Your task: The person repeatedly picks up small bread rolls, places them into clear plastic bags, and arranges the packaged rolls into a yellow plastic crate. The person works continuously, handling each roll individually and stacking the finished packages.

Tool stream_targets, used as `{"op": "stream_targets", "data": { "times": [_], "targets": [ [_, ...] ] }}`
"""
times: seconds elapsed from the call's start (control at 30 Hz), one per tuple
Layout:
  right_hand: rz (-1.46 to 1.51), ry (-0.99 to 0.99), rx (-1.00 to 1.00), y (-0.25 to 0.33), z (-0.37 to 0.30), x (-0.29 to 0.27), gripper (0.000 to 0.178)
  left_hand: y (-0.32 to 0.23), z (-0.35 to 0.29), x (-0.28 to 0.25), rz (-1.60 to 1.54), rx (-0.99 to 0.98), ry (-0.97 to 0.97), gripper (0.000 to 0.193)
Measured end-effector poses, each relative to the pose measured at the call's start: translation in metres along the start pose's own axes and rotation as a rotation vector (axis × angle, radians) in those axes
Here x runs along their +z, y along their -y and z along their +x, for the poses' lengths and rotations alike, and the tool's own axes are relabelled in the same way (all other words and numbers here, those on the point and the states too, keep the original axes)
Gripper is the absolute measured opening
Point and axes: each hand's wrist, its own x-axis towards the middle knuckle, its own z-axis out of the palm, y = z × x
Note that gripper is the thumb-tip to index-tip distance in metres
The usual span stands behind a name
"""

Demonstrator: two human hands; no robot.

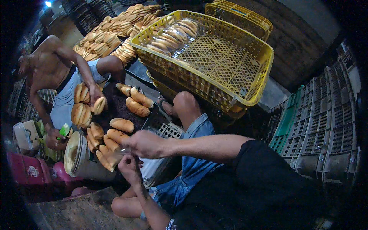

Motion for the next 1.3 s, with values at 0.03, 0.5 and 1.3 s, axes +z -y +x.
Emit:
{"op": "stream_targets", "data": {
  "times": [0.03, 0.5, 1.3],
  "targets": [
    [0.121, -0.135, 0.053, -0.006, -0.004, 0.005, 0.038, 0.003, 0.002, 0.002, -0.299, -0.192, 0.079, 0.053],
    [0.243, -0.392, 0.102, -0.117, 0.052, 0.044, 0.031, 0.001, 0.079, -0.027, -0.442, -0.048, -0.798, 0.032],
    [0.222, -0.265, 0.157, -0.079, 0.081, -0.080, 0.045, 0.044, 0.104, -0.031, -0.487, -0.061, -0.511, 0.071]
  ]
}}
